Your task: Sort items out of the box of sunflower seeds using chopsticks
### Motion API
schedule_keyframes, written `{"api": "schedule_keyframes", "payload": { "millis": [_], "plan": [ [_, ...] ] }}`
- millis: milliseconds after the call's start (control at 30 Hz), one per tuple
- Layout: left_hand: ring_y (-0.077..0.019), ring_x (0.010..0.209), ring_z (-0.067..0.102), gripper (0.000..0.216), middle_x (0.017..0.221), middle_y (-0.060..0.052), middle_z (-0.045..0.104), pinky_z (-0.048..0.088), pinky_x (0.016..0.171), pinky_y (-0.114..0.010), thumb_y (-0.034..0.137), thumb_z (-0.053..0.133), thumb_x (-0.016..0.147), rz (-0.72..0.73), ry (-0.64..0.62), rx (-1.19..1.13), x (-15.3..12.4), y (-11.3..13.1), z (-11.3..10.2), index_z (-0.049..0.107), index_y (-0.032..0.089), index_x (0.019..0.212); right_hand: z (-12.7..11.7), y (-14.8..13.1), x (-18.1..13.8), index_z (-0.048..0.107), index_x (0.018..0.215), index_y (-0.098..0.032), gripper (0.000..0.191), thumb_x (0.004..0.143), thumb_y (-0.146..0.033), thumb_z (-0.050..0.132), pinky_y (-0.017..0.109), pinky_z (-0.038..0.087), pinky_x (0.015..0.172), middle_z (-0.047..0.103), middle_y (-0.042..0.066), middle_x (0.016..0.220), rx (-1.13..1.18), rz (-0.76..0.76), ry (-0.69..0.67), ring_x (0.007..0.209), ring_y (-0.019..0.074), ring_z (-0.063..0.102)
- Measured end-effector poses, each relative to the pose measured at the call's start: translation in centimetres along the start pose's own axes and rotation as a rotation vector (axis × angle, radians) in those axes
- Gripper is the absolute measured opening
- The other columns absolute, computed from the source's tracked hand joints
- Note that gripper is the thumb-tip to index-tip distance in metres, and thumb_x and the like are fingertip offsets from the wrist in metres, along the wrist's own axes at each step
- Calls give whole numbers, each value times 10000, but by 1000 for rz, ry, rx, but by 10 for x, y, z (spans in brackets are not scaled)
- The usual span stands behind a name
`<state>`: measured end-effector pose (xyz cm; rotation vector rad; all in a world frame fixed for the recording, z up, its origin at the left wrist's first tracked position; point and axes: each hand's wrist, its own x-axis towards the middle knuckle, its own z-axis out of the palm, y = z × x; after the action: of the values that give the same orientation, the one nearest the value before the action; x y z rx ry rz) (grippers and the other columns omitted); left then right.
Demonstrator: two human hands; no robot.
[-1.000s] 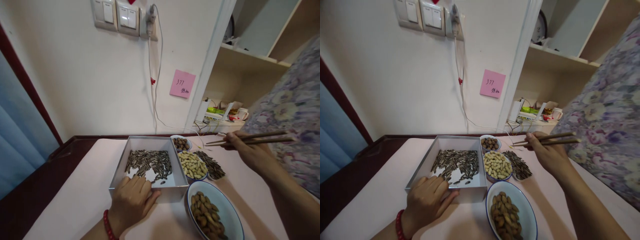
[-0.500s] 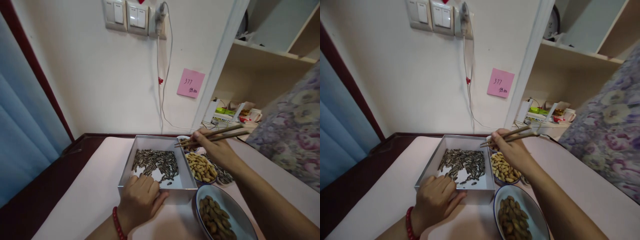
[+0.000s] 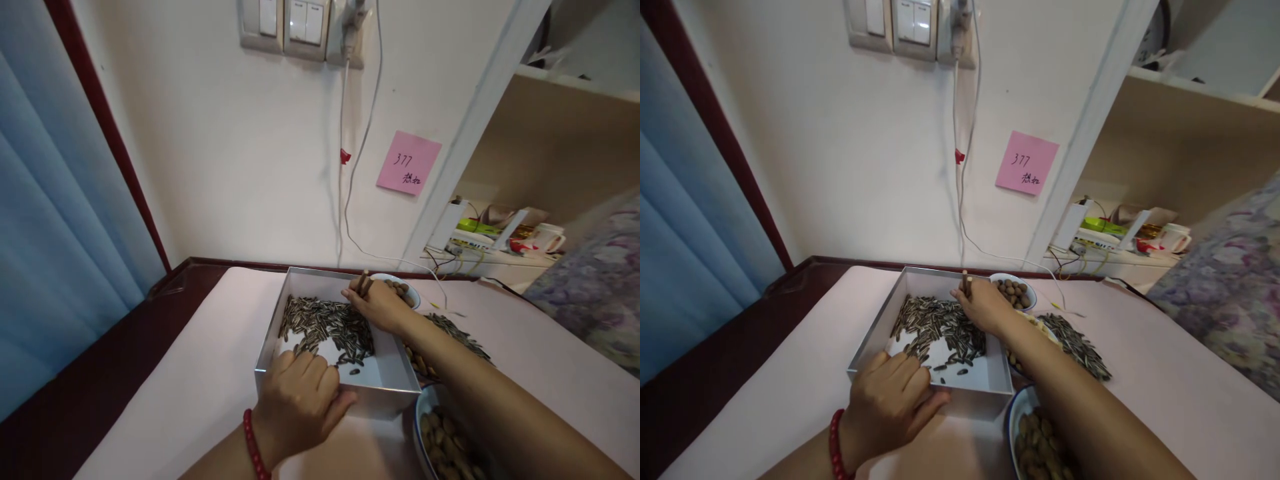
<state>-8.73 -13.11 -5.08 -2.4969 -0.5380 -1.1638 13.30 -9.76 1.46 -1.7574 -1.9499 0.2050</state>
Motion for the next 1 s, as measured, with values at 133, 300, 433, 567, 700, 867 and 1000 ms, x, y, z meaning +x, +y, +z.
{"api": "schedule_keyframes", "payload": {
  "millis": [133,300,433,567,700,867,1000],
  "plan": [
    [-172,572,404,330,585,14,481,233,595,-345,415,573,866,3,16,-2,1,-1,1,434,215,642,6,3,0,450,630,-194,308,912,-313,475,279,271,591,512,-9,593,-1,25,21,571,132,432],
    [-174,575,405,326,584,14,480,228,594,-345,409,575,865,7,25,-5,2,-1,1,436,214,644,-6,1,-9,463,631,-196,340,927,-362,444,278,296,601,518,-2,615,33,4,77,610,144,461],
    [-173,573,404,321,582,16,477,227,594,-344,394,577,867,15,15,-6,3,-1,-1,435,214,642,-38,-14,-30,523,696,-195,389,953,-454,387,272,379,626,566,8,675,102,-10,147,669,154,531],
    [-174,572,405,317,578,16,476,228,595,-343,380,588,862,25,9,7,5,-1,-3,439,213,637,-90,-23,-66,600,792,-199,398,954,-502,400,292,436,663,633,23,753,91,12,325,737,174,596],
    [-176,566,400,327,572,14,472,223,590,-342,395,583,863,31,16,21,6,-3,-2,442,214,630,-129,0,-102,652,811,-234,389,923,-546,448,339,474,687,671,40,753,-78,107,607,769,215,640],
    [-178,567,402,317,577,12,479,223,589,-345,386,573,869,37,22,18,4,-2,-2,446,215,635,-137,41,-122,630,785,-254,473,859,-674,425,399,523,615,670,61,721,-59,284,538,687,257,655],
    [-177,568,403,317,575,13,478,222,589,-347,391,574,866,32,26,17,4,-2,-3,445,215,636,-127,30,-114,637,819,-260,414,880,-629,459,368,546,655,682,43,770,83,244,569,737,237,667]
  ]
}}
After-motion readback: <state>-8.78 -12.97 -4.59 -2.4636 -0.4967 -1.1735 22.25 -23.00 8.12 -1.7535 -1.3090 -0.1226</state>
